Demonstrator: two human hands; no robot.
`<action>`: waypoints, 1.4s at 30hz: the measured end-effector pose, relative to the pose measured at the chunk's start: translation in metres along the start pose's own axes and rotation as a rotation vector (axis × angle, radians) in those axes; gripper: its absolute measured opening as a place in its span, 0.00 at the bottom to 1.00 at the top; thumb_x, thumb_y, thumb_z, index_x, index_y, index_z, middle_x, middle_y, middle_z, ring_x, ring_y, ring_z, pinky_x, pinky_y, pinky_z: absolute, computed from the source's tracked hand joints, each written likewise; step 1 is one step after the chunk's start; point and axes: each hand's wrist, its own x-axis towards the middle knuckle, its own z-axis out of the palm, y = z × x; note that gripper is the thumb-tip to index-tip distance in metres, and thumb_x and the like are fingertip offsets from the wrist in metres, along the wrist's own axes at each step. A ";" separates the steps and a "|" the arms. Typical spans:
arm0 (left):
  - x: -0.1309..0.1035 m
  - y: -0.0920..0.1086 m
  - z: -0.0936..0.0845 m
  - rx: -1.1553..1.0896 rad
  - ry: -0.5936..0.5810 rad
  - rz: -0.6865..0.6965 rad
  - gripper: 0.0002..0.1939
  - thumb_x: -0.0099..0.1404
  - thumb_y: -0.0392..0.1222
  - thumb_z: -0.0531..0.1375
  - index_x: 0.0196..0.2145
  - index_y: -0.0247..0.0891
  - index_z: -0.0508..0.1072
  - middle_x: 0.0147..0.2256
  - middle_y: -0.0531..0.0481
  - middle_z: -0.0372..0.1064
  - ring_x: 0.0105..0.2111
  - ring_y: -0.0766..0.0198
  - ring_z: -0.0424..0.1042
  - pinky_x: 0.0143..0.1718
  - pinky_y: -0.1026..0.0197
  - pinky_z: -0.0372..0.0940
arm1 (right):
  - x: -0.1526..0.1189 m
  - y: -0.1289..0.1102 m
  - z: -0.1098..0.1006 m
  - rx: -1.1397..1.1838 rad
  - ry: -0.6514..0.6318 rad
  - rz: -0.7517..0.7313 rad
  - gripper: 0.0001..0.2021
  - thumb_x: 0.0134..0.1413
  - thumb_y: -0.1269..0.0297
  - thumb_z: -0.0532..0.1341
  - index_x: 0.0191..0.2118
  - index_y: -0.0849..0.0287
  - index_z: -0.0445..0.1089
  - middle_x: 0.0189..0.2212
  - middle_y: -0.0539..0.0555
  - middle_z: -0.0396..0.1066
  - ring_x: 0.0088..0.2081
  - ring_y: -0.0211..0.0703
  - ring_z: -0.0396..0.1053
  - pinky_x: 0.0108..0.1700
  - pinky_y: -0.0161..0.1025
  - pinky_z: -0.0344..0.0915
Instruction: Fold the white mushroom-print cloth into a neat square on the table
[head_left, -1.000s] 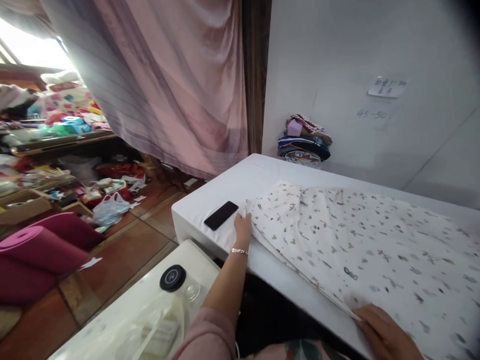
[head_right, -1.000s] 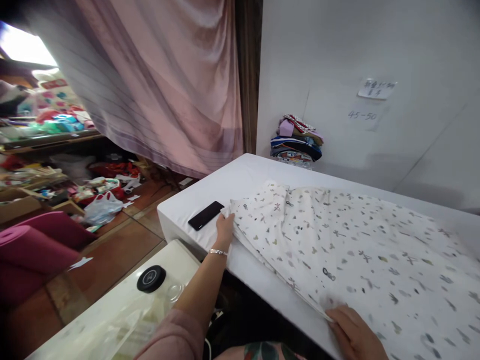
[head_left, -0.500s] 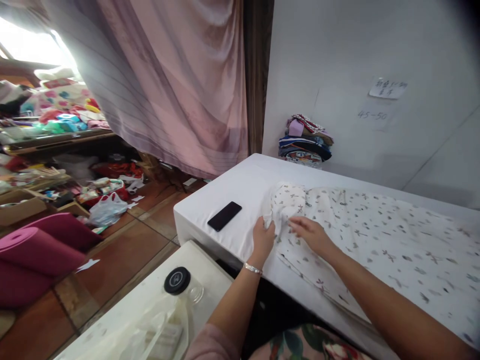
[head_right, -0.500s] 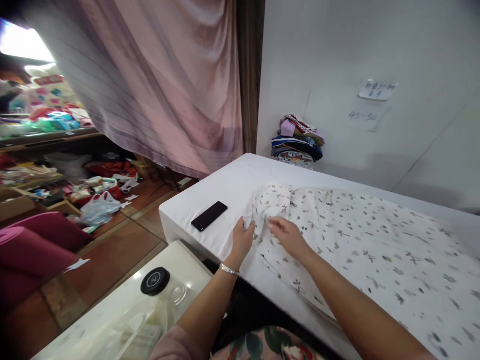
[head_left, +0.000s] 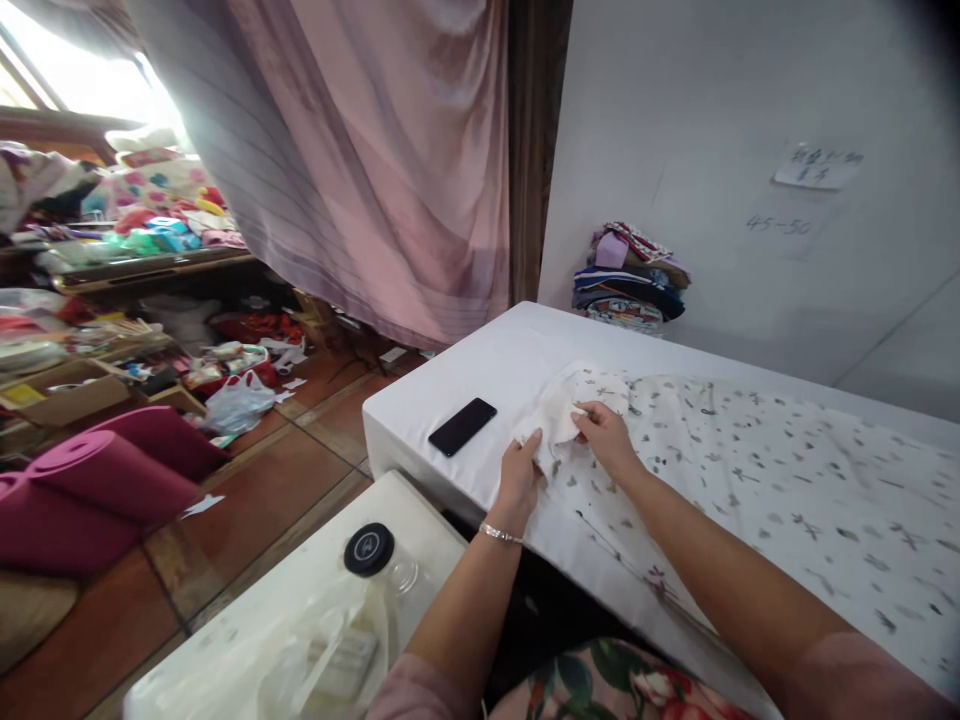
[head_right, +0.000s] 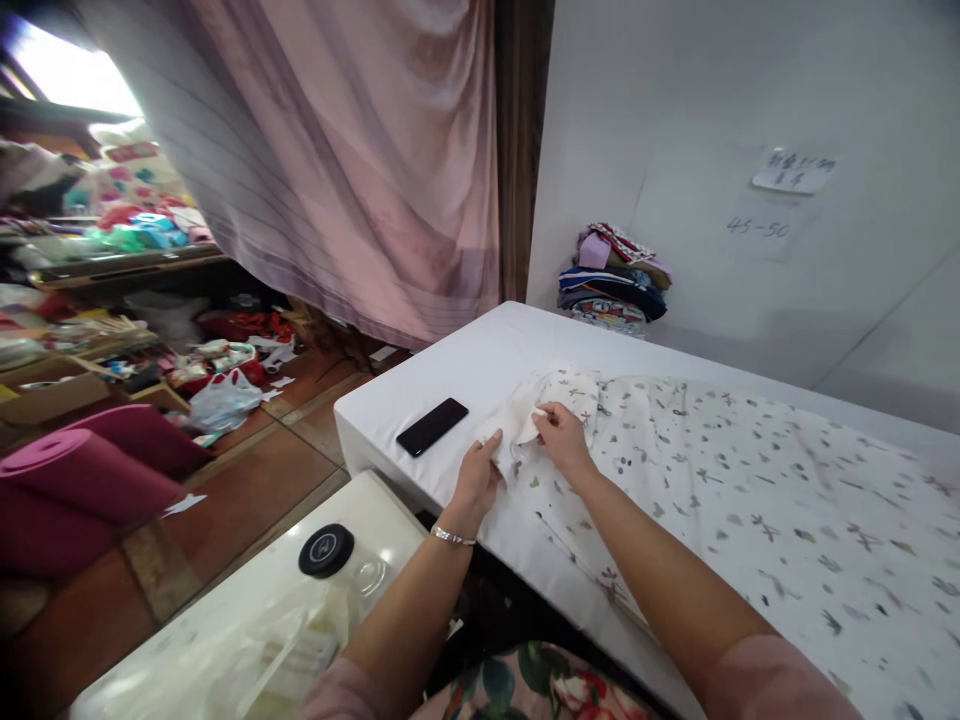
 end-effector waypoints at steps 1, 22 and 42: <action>0.000 0.003 -0.001 -0.025 0.007 -0.016 0.19 0.51 0.48 0.66 0.38 0.35 0.71 0.29 0.50 0.70 0.26 0.66 0.68 0.30 0.62 0.62 | -0.002 -0.003 0.000 -0.015 -0.011 -0.018 0.14 0.44 0.54 0.61 0.35 0.58 0.68 0.19 0.44 0.61 0.22 0.37 0.61 0.25 0.35 0.62; -0.016 0.023 0.005 0.972 -0.003 0.661 0.10 0.66 0.35 0.48 0.30 0.39 0.67 0.29 0.51 0.63 0.29 0.65 0.62 0.32 0.63 0.55 | -0.019 -0.019 0.027 -0.039 -0.267 -0.088 0.12 0.45 0.61 0.60 0.38 0.58 0.70 0.28 0.50 0.70 0.30 0.39 0.67 0.32 0.35 0.66; -0.011 0.027 -0.003 0.969 0.064 0.600 0.05 0.60 0.39 0.54 0.28 0.39 0.68 0.26 0.53 0.64 0.26 0.66 0.61 0.29 0.64 0.54 | -0.026 -0.021 0.029 -0.133 -0.356 -0.256 0.25 0.41 0.74 0.50 0.46 0.54 0.73 0.46 0.51 0.72 0.48 0.42 0.67 0.55 0.44 0.61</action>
